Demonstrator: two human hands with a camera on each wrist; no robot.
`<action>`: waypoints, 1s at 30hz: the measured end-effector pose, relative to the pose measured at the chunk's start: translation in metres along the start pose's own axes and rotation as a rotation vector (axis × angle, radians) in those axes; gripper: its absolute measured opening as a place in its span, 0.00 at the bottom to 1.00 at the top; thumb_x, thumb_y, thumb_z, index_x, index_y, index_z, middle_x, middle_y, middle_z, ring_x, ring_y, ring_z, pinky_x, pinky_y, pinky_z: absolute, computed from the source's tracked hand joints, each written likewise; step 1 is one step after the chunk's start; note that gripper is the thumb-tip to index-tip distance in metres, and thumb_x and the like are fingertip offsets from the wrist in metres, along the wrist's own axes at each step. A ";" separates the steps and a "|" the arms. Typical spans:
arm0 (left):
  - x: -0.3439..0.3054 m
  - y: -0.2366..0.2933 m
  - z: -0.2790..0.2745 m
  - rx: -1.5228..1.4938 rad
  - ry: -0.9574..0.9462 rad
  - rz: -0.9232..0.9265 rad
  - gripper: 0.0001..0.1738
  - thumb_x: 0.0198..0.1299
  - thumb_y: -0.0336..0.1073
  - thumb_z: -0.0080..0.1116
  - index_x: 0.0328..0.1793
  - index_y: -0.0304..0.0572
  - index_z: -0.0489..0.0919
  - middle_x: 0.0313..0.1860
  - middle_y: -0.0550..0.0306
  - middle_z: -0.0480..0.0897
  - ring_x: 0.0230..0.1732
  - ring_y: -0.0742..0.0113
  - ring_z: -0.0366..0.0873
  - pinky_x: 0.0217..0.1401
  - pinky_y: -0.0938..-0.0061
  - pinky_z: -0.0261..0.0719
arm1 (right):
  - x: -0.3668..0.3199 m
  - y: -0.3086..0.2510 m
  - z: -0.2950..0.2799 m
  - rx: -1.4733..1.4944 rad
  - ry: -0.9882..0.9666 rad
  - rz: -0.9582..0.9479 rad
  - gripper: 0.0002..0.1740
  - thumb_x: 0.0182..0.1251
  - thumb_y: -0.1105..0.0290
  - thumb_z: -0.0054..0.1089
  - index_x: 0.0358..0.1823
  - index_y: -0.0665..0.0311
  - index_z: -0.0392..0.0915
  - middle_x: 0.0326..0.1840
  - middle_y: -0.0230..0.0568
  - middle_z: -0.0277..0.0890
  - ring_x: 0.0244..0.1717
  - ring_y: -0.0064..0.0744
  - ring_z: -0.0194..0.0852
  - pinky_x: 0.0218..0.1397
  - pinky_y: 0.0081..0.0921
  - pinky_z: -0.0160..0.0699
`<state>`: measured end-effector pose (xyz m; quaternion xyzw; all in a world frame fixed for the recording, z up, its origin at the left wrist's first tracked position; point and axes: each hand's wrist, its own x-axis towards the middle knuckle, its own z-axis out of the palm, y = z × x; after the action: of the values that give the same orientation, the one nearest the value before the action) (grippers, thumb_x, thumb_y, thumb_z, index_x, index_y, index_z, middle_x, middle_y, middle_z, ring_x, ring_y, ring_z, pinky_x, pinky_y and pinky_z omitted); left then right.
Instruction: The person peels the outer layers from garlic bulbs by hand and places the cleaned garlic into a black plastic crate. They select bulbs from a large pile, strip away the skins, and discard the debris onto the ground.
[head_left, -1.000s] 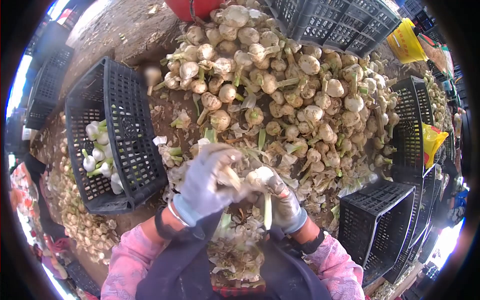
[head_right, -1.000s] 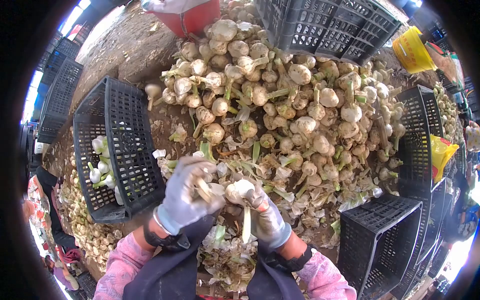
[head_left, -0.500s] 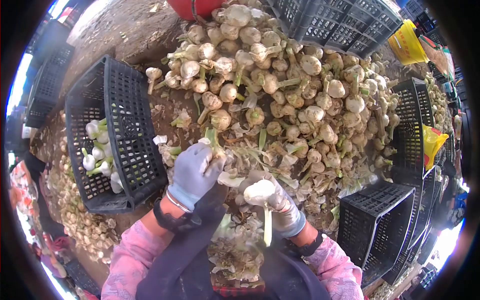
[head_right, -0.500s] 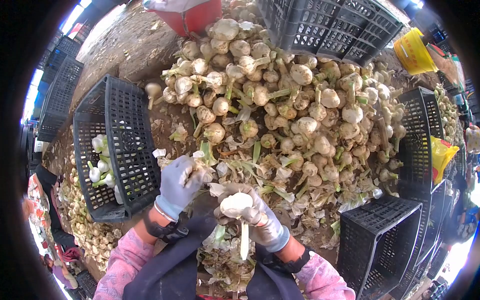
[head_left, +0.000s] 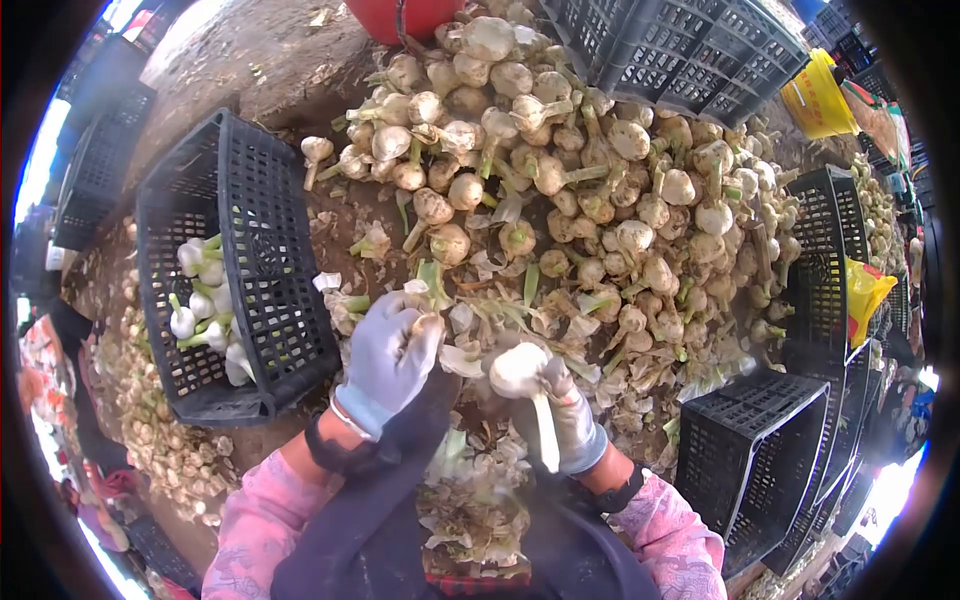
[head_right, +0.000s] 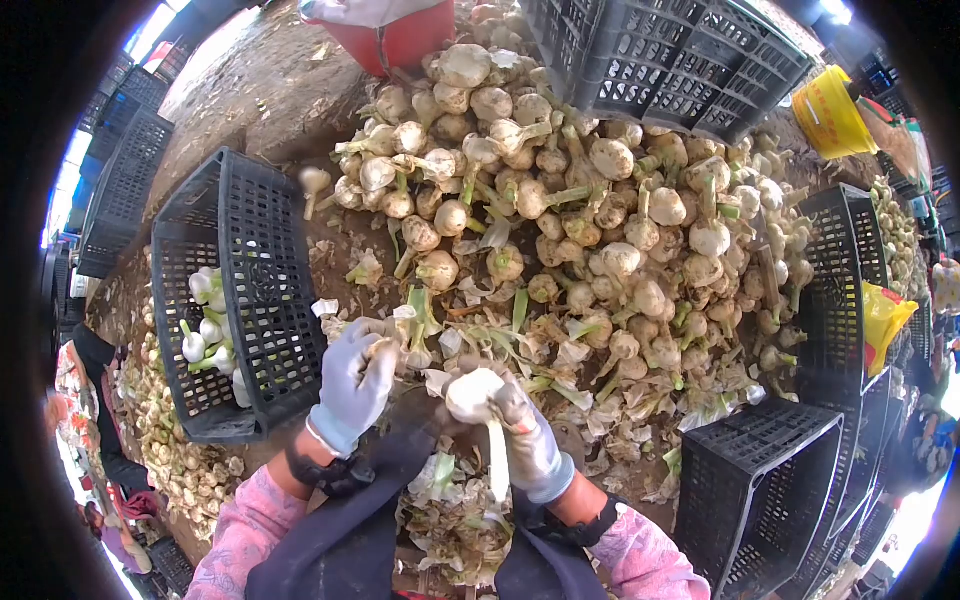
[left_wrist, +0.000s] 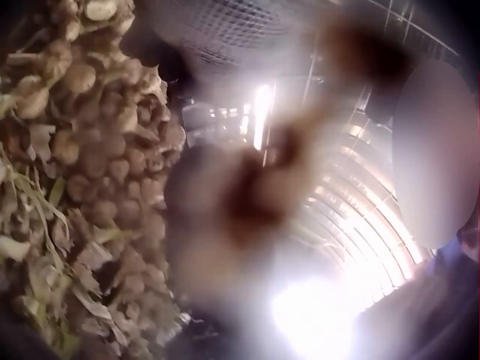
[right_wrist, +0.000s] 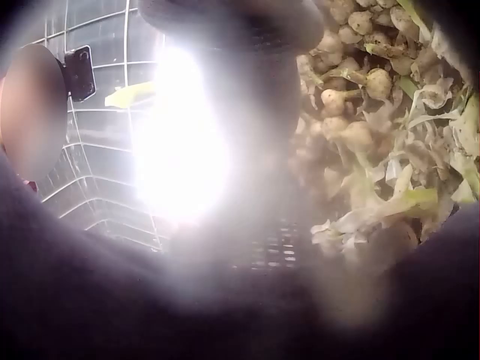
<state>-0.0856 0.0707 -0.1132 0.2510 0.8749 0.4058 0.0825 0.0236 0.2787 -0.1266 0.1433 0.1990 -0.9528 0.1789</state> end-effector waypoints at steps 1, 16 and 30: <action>-0.012 -0.009 0.017 -0.454 0.055 -0.229 0.14 0.70 0.41 0.53 0.54 0.41 0.77 0.46 0.54 0.82 0.40 0.63 0.80 0.36 0.68 0.79 | 0.004 0.006 0.001 -0.171 0.107 -0.070 0.45 0.70 0.40 0.56 0.75 0.65 0.55 0.63 0.48 0.71 0.65 0.44 0.72 0.70 0.41 0.68; -0.029 -0.010 -0.112 -0.164 0.887 -0.201 0.16 0.72 0.33 0.51 0.60 0.31 0.76 0.54 0.48 0.82 0.52 0.63 0.80 0.55 0.72 0.78 | 0.168 -0.050 -0.080 -2.066 0.569 -0.308 0.28 0.56 0.67 0.70 0.60 0.55 0.75 0.59 0.47 0.74 0.52 0.52 0.80 0.56 0.41 0.79; 0.009 0.006 0.015 -0.859 -0.272 -0.263 0.63 0.44 0.39 0.83 0.81 0.38 0.52 0.69 0.54 0.66 0.66 0.63 0.69 0.66 0.69 0.73 | 0.039 -0.031 0.025 -0.419 0.180 -0.235 0.26 0.71 0.61 0.63 0.64 0.65 0.71 0.49 0.33 0.80 0.48 0.21 0.77 0.51 0.20 0.76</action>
<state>-0.0860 0.0890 -0.1176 0.1321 0.6333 0.6807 0.3437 -0.0283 0.2832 -0.1076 0.1632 0.4225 -0.8884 0.0744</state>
